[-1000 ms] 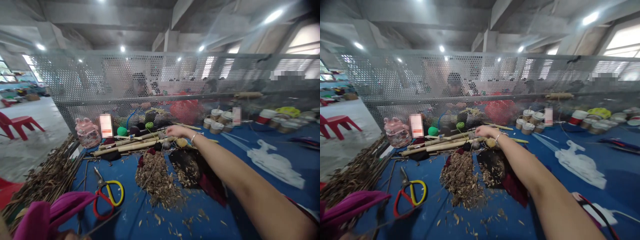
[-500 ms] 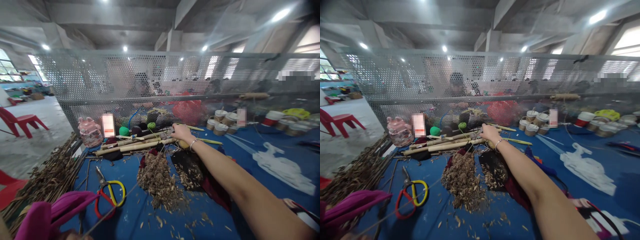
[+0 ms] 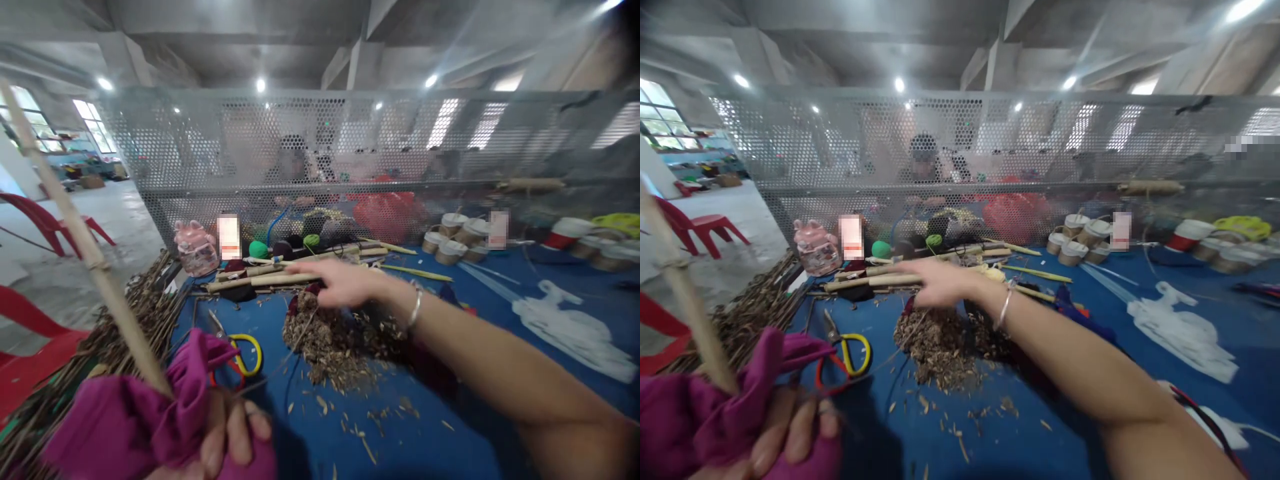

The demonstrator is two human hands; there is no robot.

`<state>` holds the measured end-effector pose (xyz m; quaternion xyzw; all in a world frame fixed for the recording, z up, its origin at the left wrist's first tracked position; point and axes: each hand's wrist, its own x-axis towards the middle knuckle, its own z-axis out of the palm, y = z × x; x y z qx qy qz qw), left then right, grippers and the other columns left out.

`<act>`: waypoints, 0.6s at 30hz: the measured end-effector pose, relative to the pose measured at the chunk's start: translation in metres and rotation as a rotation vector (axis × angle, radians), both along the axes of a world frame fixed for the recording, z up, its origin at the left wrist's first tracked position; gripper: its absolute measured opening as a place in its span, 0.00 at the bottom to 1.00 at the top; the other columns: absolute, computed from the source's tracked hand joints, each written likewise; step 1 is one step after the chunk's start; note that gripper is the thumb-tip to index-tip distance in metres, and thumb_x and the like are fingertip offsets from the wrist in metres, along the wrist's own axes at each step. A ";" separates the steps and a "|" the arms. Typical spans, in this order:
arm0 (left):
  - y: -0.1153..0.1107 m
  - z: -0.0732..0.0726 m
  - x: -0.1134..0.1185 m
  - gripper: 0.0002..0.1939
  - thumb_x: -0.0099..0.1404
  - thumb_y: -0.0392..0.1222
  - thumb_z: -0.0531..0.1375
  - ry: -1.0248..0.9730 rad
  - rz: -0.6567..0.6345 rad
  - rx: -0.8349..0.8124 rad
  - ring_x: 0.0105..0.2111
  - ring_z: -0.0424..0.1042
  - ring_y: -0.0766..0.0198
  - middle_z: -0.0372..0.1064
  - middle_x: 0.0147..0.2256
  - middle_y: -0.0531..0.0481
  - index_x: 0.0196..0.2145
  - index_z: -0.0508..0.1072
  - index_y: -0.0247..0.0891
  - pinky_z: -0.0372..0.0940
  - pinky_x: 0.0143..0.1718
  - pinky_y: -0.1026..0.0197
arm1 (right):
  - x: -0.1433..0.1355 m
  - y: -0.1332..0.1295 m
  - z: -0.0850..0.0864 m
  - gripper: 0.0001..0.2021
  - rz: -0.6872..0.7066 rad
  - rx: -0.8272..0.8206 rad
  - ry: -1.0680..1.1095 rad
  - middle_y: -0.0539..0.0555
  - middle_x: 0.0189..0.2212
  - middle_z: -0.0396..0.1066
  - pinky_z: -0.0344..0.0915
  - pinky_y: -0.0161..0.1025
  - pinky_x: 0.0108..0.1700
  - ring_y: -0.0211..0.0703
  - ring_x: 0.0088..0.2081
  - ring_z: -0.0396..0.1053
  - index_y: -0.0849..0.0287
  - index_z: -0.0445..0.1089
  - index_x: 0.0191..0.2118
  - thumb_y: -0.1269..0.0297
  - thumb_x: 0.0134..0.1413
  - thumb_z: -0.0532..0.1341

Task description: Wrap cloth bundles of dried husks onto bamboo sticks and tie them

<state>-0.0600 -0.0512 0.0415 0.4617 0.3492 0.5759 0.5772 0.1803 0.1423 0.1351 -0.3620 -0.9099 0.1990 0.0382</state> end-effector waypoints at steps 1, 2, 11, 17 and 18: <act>0.000 0.009 0.006 0.11 0.42 0.57 0.66 0.000 -0.064 -0.003 0.26 0.72 0.53 0.70 0.18 0.51 0.18 0.75 0.50 0.69 0.35 0.50 | -0.011 -0.030 -0.005 0.42 0.226 -0.145 0.108 0.54 0.59 0.60 0.61 0.36 0.51 0.46 0.53 0.64 0.53 0.51 0.65 0.75 0.39 0.60; 0.000 0.016 0.012 0.11 0.45 0.55 0.66 -0.028 -0.132 -0.021 0.34 0.73 0.51 0.73 0.24 0.50 0.21 0.76 0.47 0.68 0.41 0.50 | -0.018 -0.058 -0.013 0.45 0.362 -0.264 0.161 0.56 0.58 0.61 0.63 0.36 0.49 0.45 0.51 0.65 0.55 0.46 0.66 0.76 0.38 0.60; -0.018 0.010 0.025 0.07 0.52 0.47 0.66 -0.078 -0.344 -0.027 0.41 0.71 0.50 0.74 0.31 0.50 0.27 0.78 0.42 0.63 0.50 0.49 | 0.032 -0.030 -0.073 0.14 -0.323 -0.194 0.157 0.56 0.40 0.73 0.65 0.36 0.45 0.41 0.42 0.70 0.64 0.71 0.44 0.62 0.61 0.53; -0.010 0.001 0.020 0.10 0.54 0.52 0.64 0.029 -0.299 0.043 0.39 0.73 0.50 0.75 0.31 0.47 0.29 0.79 0.45 0.65 0.47 0.49 | 0.013 0.061 -0.081 0.14 -0.689 0.038 0.019 0.60 0.48 0.67 0.66 0.46 0.49 0.46 0.47 0.67 0.63 0.67 0.48 0.60 0.62 0.55; -0.006 -0.003 0.017 0.10 0.54 0.52 0.64 0.038 -0.305 0.055 0.39 0.73 0.51 0.76 0.31 0.48 0.29 0.79 0.46 0.65 0.47 0.50 | 0.008 0.069 -0.084 0.15 -0.710 0.029 -0.011 0.59 0.49 0.66 0.67 0.46 0.48 0.45 0.47 0.67 0.62 0.67 0.49 0.60 0.61 0.57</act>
